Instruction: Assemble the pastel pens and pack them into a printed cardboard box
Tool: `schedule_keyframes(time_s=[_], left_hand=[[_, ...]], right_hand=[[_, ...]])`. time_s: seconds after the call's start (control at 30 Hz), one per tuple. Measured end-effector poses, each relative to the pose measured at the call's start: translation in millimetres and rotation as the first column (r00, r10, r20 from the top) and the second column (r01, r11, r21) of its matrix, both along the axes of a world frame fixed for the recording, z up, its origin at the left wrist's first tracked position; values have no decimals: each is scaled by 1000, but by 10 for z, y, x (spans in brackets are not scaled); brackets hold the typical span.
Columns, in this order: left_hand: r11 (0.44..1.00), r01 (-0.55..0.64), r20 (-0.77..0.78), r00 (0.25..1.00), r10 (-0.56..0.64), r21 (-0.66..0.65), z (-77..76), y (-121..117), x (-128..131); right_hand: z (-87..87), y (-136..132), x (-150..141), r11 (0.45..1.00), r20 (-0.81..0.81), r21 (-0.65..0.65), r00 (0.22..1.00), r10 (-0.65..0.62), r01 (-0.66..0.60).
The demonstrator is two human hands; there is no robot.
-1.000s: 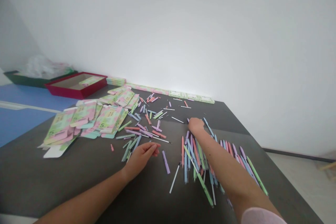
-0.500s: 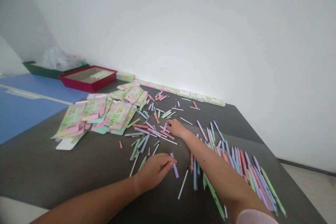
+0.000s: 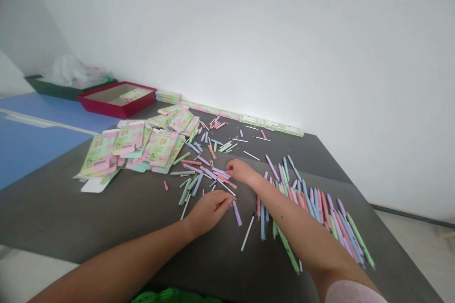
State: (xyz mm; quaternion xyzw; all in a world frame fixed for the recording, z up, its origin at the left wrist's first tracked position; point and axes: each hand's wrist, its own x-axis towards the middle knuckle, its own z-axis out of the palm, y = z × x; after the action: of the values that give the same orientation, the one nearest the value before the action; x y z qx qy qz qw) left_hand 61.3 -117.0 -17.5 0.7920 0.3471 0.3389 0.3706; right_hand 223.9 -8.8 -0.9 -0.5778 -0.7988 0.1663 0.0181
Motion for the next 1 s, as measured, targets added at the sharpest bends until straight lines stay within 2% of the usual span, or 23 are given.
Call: schedule_keyframes(time_s=[0.13,0.23,0.33,0.43,0.57,0.7,0.8,0.87,0.93,1.0], left_hand=[[993,-122,54,991,122,-2,72,112,-77],[977,-213,71,974,213,-11,123,194,-138],[964,-264,68,962,265,-16,128,244,-168],[962,-274,59,960,273,13,100,259,-163],[956,-294,16,956,293,22,61,271,-145],[951,-308,21,951,308,5,49,299,-162],[953,-299,38,953,301,-48,63,284,-169],[959,-257,78,960,267,-124,82,233,-137],[959,-141,157,971,183,-244,101,149,-64],[912,23,268,959,96,-410,111,49,39]], right_hand=[[172,-157,80,992,80,11,989,-125,124],[270,-439,91,985,144,-35,977,-160,166],[278,-812,26,979,197,-111,970,-146,170],[212,-1115,-71,970,219,-170,966,-137,176],[131,-1266,-128,959,168,-200,971,-167,200],[169,-1286,-53,945,17,-260,980,-200,198],[301,-1322,63,919,-131,-360,967,-218,158],[424,-1354,147,898,-255,-414,927,-274,151],[542,-1387,214,881,-376,-445,859,-348,162],[623,-1424,242,876,-445,-454,809,-384,166]])
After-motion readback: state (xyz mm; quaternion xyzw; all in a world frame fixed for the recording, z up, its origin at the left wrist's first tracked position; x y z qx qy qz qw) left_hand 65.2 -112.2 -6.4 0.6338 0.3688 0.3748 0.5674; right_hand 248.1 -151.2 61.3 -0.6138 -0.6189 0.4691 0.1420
